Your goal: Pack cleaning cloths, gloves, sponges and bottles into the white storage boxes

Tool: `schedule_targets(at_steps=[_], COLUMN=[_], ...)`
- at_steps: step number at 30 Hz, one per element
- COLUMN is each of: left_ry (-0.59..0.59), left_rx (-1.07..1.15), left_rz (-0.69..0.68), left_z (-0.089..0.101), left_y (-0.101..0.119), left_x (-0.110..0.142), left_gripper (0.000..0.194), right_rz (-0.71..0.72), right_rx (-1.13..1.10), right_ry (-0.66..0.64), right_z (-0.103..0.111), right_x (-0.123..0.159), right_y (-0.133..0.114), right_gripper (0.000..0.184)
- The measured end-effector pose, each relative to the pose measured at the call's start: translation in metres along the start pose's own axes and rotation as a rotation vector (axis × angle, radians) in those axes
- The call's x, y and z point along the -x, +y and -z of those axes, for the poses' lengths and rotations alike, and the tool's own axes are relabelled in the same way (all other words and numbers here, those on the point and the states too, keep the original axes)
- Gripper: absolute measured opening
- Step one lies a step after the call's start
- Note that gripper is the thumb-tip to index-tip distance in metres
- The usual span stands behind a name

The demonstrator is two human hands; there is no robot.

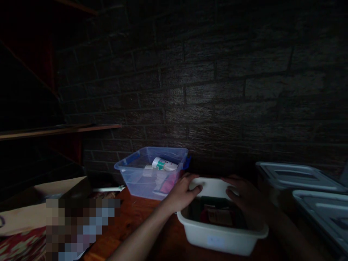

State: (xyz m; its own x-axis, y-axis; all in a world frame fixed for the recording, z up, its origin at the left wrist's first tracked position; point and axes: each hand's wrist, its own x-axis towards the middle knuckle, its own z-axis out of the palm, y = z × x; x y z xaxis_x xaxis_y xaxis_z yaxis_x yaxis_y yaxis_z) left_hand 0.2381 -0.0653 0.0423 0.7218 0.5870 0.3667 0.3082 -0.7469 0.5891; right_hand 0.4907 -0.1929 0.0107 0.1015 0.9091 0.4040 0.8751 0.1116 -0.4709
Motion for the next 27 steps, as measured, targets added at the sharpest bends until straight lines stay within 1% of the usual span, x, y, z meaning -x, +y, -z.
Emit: schedule_targets(at_steps=[7, 13, 15, 18, 22, 27], left_ry=[0.009, 0.002, -0.009, -0.013, 0.000, 0.001], left_rx=[0.059, 0.096, 0.109, 0.111, 0.079, 0.092], left_rz=[-0.014, -0.034, -0.042, -0.031, -0.002, 0.019], left_z=[-0.005, -0.014, -0.016, -0.016, -0.013, -0.016], left_y=[-0.002, -0.001, 0.000, 0.003, 0.008, 0.004], left_x=[-0.003, -0.007, -0.008, -0.009, -0.009, -0.010], left_gripper=[0.044, 0.043, 0.042, 0.042, 0.041, 0.045], right_rz=[-0.016, -0.062, -0.058, -0.042, -0.061, -0.082], right_rx=[-0.024, 0.051, 0.071, 0.084, 0.094, 0.125], right_ry=[0.029, 0.052, 0.056, 0.045, 0.038, 0.013], right_z=[0.005, 0.014, 0.017, 0.019, 0.019, 0.021], right_x=[0.004, 0.014, 0.016, 0.016, 0.015, 0.015], right_y=[-0.009, -0.010, -0.011, -0.012, -0.013, -0.016], right_gripper=[0.051, 0.051, 0.051, 0.050, 0.050, 0.051])
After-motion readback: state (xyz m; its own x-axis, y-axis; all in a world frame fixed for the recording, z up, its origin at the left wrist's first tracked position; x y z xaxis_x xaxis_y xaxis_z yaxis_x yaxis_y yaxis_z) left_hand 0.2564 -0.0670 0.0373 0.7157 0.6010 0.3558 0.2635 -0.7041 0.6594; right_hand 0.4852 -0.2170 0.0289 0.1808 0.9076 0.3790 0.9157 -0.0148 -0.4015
